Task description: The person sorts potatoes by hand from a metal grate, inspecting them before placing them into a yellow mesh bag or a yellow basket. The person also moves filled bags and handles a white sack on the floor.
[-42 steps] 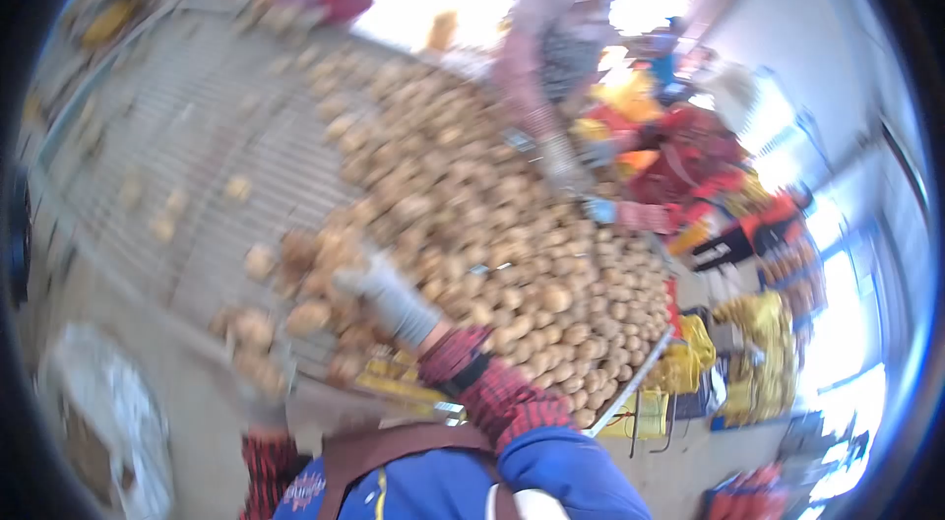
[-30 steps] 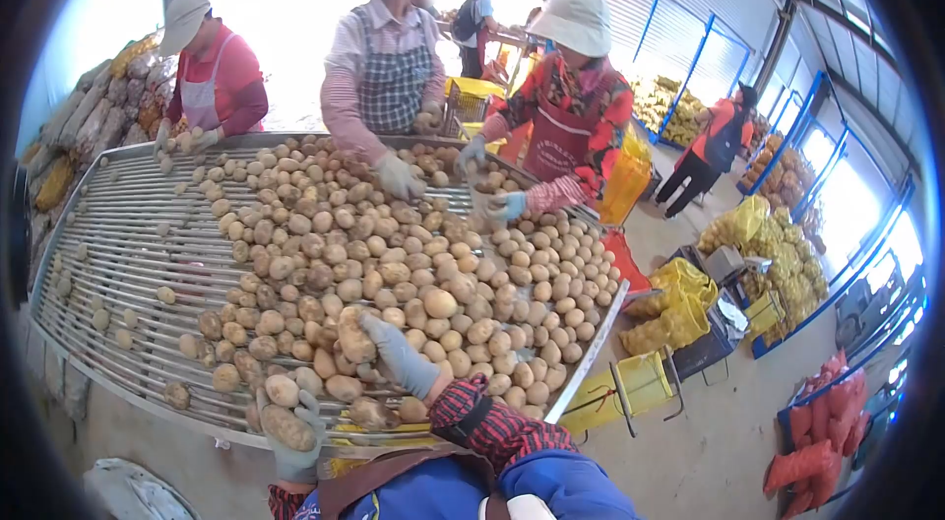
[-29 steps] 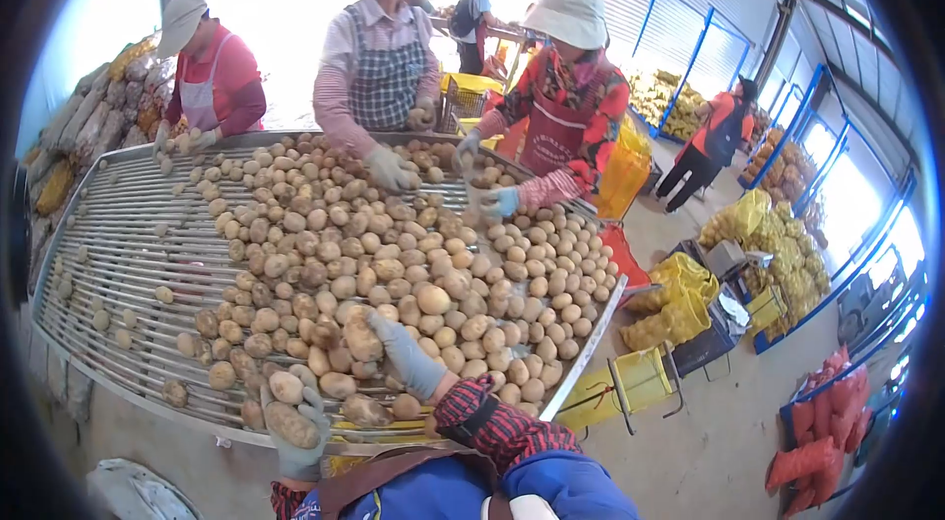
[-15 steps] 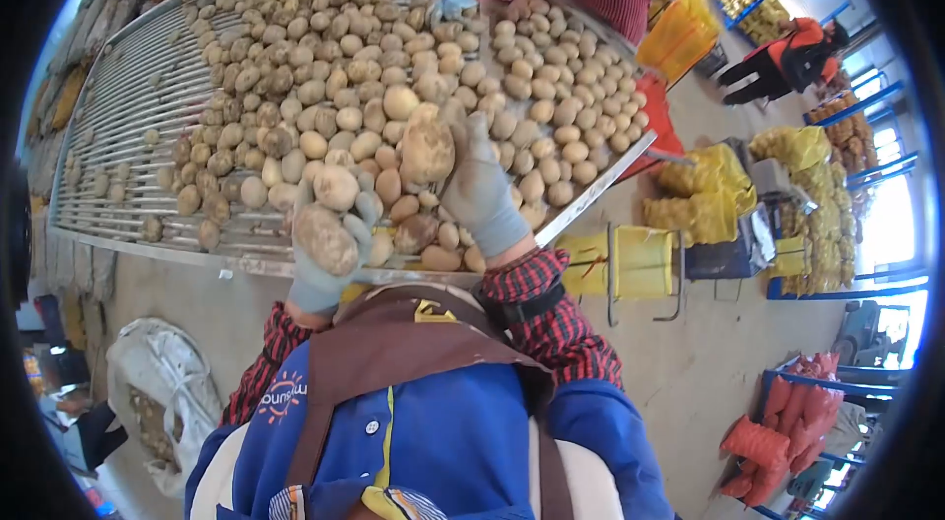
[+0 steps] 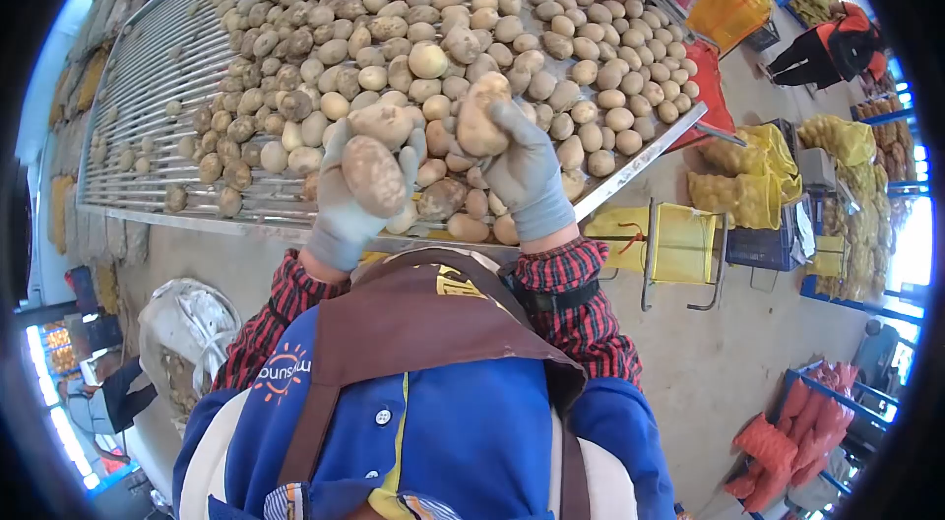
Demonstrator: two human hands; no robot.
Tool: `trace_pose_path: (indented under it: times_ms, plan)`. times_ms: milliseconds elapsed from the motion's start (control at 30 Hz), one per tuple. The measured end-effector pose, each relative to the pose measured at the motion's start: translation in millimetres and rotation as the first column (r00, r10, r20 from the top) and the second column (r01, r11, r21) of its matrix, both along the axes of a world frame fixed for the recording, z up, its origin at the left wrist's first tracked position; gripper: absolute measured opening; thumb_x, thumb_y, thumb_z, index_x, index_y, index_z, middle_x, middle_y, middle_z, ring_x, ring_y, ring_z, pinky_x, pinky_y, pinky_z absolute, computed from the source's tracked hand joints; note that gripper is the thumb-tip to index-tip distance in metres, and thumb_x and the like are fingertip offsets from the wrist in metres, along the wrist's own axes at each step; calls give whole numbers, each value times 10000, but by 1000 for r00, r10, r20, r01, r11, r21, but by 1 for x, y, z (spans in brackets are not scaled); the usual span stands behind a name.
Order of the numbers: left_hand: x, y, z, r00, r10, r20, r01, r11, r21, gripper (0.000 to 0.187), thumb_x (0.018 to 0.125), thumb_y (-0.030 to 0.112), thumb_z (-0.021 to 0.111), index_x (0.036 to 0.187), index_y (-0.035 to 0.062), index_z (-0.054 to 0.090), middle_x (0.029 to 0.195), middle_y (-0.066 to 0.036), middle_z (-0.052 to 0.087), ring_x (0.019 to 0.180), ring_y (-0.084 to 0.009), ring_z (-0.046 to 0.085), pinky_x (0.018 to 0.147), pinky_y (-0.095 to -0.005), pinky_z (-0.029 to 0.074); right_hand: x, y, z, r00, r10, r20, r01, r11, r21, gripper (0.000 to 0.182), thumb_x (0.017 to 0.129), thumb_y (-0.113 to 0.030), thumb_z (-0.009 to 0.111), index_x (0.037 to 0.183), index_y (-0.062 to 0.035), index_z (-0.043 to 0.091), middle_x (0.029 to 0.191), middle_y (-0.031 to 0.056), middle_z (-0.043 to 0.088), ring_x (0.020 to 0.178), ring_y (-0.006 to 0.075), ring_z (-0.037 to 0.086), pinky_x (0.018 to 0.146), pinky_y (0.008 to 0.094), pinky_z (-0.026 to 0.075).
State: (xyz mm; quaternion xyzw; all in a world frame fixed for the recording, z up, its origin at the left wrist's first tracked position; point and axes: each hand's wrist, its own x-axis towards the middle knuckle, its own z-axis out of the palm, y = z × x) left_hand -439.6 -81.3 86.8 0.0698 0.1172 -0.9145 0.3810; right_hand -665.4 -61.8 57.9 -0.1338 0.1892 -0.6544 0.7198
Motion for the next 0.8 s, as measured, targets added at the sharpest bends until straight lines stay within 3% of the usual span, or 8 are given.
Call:
trace_pose_path:
  times_ms: [67, 167, 200, 267, 533, 600, 700, 800]
  plan:
    - [-9, -5, 1, 988, 53, 145, -48, 998, -39, 600, 1013, 514, 570, 1361, 26, 559, 1394, -166, 586, 1298, -362, 550, 1086, -452, 505, -7, 1, -3, 980, 42, 193, -54, 997, 60, 366, 982, -187, 615, 1306, -22, 577, 1247, 130, 656, 1201, 267, 623, 1038, 447, 509]
    - [-26, -17, 7, 970, 89, 224, -93, 996, 5, 538, 1049, 495, 506, 1330, 42, 574, 1387, -173, 574, 1319, -357, 534, 1084, -481, 507, 0, 6, 21, 976, -3, 219, 8, 1000, -23, 435, 977, -212, 613, 1353, -4, 544, 1296, 138, 626, 1244, 267, 592, 1100, 432, 459]
    - [-33, -22, 6, 971, 86, 222, -89, 996, 3, 538, 1049, 495, 506, 1330, 42, 574, 1387, -173, 574, 1319, -357, 534, 1084, -481, 507, 6, 8, 25, 976, -6, 217, 12, 1000, -25, 435, 977, -212, 613, 1353, -4, 544, 1296, 138, 626, 1244, 267, 592, 1100, 432, 459]
    - [-46, -32, 1, 942, 137, 307, -35, 948, -316, 580, 1068, 547, 416, 1316, 47, 574, 1363, -169, 589, 1284, -341, 574, 1098, -497, 492, 18, 13, 31, 995, 25, 93, -8, 985, -172, 510, 960, -202, 627, 1404, 16, 501, 1350, 136, 585, 1295, 256, 548, 1139, 401, 420]
    - [-76, -40, -2, 889, 136, 438, 61, 911, -407, 669, 1067, 595, 367, 1400, 28, 492, 1368, -167, 583, 1288, -334, 574, 1123, -502, 464, -2, 25, 9, 991, -22, 131, 30, 998, -63, 522, 946, -191, 645, 1410, 2, 506, 1371, 126, 582, 1308, 239, 539, 1141, 365, 413]
    - [-78, -40, 3, 899, 125, 419, 70, 905, -420, 664, 1069, 586, 374, 1410, 27, 482, 1367, -165, 581, 1288, -335, 570, 1119, -501, 466, -14, 26, -20, 931, -31, 365, 33, 999, 1, 559, 923, -257, 666, 1420, -53, 512, 1441, 112, 568, 1376, 272, 501, 1183, 470, 372]
    - [-74, -43, 8, 830, 281, 482, 30, 840, -541, 614, 1063, 561, 432, 1390, 46, 497, 1353, -161, 580, 1244, -334, 584, 1098, -498, 480, -28, 37, -14, 904, -35, 425, 54, 998, -33, 494, 924, -322, 669, 1341, -70, 589, 1347, 101, 636, 1335, 270, 535, 1183, 467, 368]
    - [-60, -51, 4, 896, 183, 405, -51, 948, -315, 507, 1056, 491, 504, 1341, 72, 539, 1289, -150, 614, 1182, -318, 607, 1048, -477, 518, -35, 39, -15, 883, -126, 453, 130, 991, 22, 574, 938, -458, 618, 1426, -166, 543, 1454, 76, 562, 1416, 293, 450, 1195, 603, 284]
